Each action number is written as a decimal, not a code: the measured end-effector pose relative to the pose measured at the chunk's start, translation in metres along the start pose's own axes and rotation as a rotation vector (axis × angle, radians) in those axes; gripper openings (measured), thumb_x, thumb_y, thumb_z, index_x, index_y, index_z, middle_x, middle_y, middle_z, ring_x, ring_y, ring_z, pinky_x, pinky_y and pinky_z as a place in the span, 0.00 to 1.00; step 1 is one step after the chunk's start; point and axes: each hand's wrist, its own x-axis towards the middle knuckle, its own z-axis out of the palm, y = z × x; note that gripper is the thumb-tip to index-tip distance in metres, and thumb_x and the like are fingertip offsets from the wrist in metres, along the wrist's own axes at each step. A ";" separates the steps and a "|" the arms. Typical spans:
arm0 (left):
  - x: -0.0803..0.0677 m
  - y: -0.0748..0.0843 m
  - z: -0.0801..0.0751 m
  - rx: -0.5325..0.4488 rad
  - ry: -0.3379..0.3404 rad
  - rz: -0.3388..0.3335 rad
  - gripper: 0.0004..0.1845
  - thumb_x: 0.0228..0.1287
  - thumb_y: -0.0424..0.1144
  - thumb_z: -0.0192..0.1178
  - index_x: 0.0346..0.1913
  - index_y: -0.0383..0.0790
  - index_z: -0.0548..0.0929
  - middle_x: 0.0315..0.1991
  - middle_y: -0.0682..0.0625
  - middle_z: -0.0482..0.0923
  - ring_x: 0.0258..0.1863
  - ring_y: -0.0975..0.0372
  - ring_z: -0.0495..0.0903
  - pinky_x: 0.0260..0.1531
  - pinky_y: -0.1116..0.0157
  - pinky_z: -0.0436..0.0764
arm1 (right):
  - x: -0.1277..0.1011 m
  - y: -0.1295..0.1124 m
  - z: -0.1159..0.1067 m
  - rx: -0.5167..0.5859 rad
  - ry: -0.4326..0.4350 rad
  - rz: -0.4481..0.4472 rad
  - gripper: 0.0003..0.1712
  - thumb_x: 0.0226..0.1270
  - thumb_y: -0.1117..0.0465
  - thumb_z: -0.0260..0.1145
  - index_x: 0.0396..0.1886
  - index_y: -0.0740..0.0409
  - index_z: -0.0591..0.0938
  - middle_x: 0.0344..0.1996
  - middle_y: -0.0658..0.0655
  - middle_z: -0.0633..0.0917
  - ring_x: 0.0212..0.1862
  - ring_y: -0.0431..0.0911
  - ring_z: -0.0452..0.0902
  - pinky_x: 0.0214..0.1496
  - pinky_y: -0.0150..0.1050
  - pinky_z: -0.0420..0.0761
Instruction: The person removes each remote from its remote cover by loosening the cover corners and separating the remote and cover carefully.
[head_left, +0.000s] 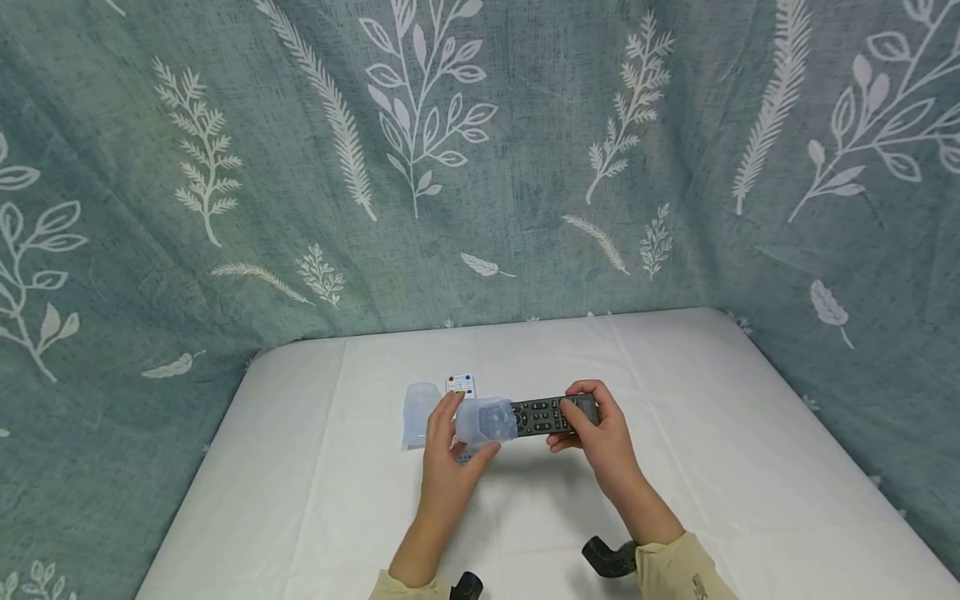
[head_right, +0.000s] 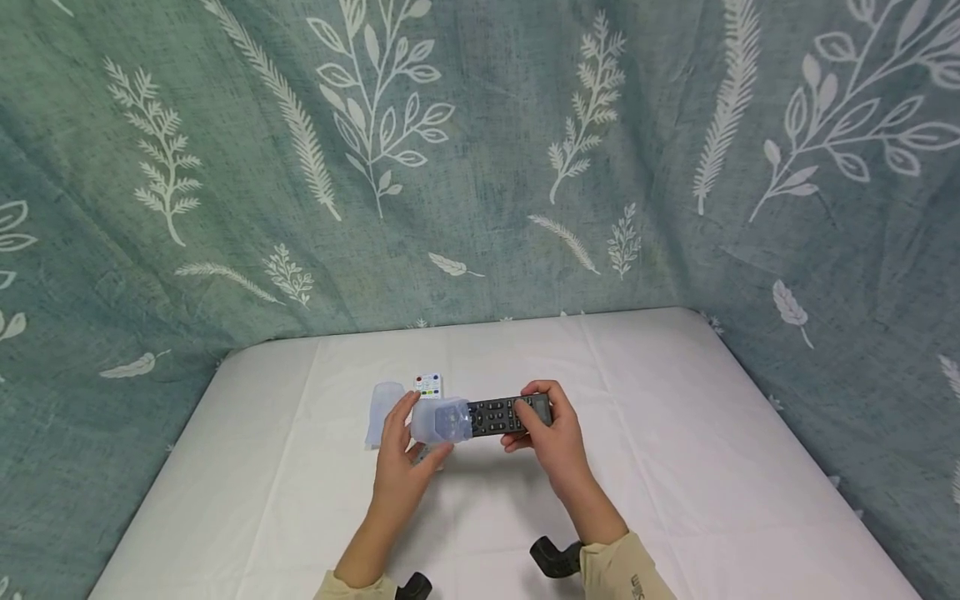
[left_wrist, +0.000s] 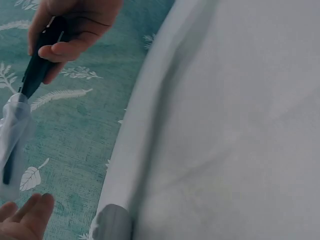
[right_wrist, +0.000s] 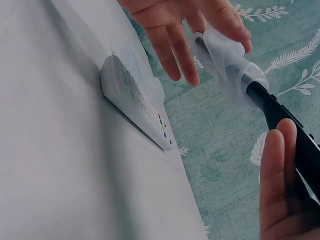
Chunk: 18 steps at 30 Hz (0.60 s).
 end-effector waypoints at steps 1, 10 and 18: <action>0.001 0.001 -0.001 -0.058 -0.001 -0.041 0.42 0.58 0.34 0.72 0.73 0.55 0.65 0.75 0.47 0.59 0.66 0.47 0.74 0.55 0.53 0.83 | 0.000 0.001 0.000 0.006 -0.004 -0.006 0.13 0.76 0.57 0.60 0.54 0.53 0.69 0.43 0.64 0.81 0.25 0.45 0.86 0.34 0.45 0.89; 0.012 0.012 -0.007 -0.221 0.026 -0.265 0.26 0.66 0.35 0.65 0.66 0.47 0.76 0.66 0.39 0.75 0.48 0.56 0.85 0.37 0.70 0.86 | -0.001 0.008 -0.003 0.065 -0.051 -0.021 0.14 0.76 0.57 0.59 0.54 0.55 0.69 0.43 0.61 0.80 0.26 0.46 0.86 0.36 0.45 0.89; 0.015 0.015 -0.011 -0.302 0.066 -0.352 0.19 0.65 0.32 0.65 0.59 0.39 0.82 0.59 0.40 0.81 0.40 0.62 0.84 0.31 0.69 0.85 | -0.002 0.011 -0.003 0.089 -0.074 -0.033 0.13 0.76 0.57 0.60 0.54 0.55 0.70 0.43 0.59 0.79 0.26 0.46 0.86 0.37 0.45 0.89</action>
